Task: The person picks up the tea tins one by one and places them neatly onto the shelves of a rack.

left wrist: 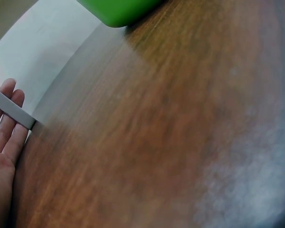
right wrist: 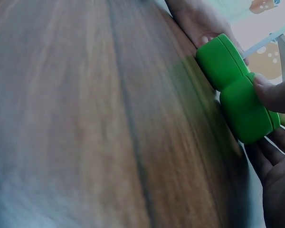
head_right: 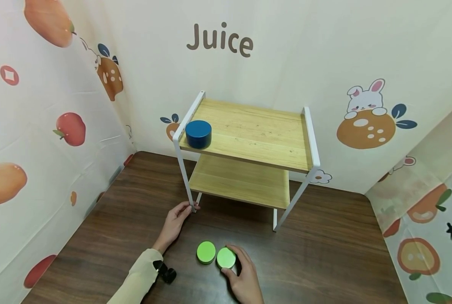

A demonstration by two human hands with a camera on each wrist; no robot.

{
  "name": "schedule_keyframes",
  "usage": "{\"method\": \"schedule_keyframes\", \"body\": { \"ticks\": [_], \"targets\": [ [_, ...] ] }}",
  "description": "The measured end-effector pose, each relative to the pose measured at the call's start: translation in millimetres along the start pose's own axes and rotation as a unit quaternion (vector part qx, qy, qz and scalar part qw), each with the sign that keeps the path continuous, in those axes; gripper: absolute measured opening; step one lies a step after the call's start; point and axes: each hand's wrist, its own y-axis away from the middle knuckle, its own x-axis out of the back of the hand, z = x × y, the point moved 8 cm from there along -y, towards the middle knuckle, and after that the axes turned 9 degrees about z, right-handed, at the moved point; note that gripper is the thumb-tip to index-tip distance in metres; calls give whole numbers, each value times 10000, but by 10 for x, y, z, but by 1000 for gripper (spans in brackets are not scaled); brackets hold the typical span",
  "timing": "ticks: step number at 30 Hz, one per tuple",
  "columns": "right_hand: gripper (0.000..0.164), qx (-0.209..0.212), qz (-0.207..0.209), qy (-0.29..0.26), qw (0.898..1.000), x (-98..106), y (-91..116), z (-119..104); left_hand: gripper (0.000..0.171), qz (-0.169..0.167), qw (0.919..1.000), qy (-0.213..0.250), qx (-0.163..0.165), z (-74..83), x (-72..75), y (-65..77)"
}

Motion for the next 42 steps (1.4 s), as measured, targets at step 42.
{"method": "schedule_keyframes", "body": {
  "ticks": [42],
  "targets": [
    [63,610,377,137,9973,144,-149,-203,34,34,9998,-128,127,-2,12,-9]
  ]
}}
